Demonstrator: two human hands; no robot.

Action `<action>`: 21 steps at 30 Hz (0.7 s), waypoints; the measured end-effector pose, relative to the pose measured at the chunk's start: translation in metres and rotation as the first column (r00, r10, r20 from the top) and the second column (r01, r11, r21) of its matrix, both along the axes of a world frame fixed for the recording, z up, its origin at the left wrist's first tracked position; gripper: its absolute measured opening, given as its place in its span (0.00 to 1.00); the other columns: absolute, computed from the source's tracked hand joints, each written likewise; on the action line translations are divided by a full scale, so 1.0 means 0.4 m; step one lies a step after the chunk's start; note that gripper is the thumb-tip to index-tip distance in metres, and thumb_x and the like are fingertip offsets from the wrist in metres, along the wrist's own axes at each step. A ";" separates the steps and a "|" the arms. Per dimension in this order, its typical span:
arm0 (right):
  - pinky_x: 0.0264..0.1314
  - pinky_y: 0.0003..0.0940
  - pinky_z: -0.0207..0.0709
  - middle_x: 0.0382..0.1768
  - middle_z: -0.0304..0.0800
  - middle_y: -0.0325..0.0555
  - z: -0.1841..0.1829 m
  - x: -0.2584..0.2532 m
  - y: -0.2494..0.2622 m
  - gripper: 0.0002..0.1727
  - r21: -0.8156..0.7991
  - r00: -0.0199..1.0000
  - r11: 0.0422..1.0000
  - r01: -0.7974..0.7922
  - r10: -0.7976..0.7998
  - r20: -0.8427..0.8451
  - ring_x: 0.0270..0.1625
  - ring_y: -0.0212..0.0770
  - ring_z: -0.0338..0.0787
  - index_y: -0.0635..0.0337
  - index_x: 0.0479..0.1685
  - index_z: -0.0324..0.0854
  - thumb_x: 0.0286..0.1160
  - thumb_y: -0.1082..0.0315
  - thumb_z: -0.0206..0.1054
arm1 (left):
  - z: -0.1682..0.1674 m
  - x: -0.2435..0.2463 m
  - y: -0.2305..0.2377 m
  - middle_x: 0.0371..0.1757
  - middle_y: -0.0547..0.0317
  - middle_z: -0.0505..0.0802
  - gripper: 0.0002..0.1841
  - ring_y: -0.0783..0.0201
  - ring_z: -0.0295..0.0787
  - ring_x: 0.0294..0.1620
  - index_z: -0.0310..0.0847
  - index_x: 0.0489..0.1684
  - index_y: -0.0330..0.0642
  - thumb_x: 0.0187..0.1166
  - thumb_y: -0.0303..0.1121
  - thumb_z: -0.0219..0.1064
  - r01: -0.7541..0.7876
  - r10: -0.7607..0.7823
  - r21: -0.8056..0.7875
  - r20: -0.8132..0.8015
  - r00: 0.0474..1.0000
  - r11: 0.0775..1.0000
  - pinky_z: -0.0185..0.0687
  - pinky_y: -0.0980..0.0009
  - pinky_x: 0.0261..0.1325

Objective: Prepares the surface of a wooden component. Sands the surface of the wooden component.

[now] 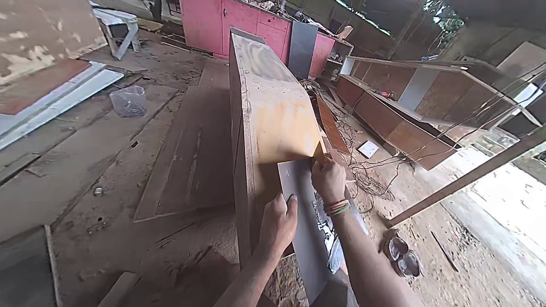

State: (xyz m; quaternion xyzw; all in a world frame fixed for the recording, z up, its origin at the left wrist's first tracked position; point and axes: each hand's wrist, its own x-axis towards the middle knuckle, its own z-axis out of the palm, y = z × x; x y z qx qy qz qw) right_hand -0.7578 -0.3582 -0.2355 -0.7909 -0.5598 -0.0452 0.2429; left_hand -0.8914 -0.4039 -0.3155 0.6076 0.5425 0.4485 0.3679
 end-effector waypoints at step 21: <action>0.57 0.56 0.83 0.47 0.94 0.56 0.038 -0.052 0.005 0.19 -0.095 0.996 0.994 -0.054 0.048 -0.070 0.56 0.55 0.93 0.62 0.46 0.89 0.85 0.60 0.53 | -0.019 -0.010 0.004 0.29 0.59 0.91 0.12 0.65 0.91 0.33 0.87 0.40 0.40 0.82 0.40 0.64 0.014 -0.013 0.073 -0.023 1.000 0.997 0.86 0.60 0.42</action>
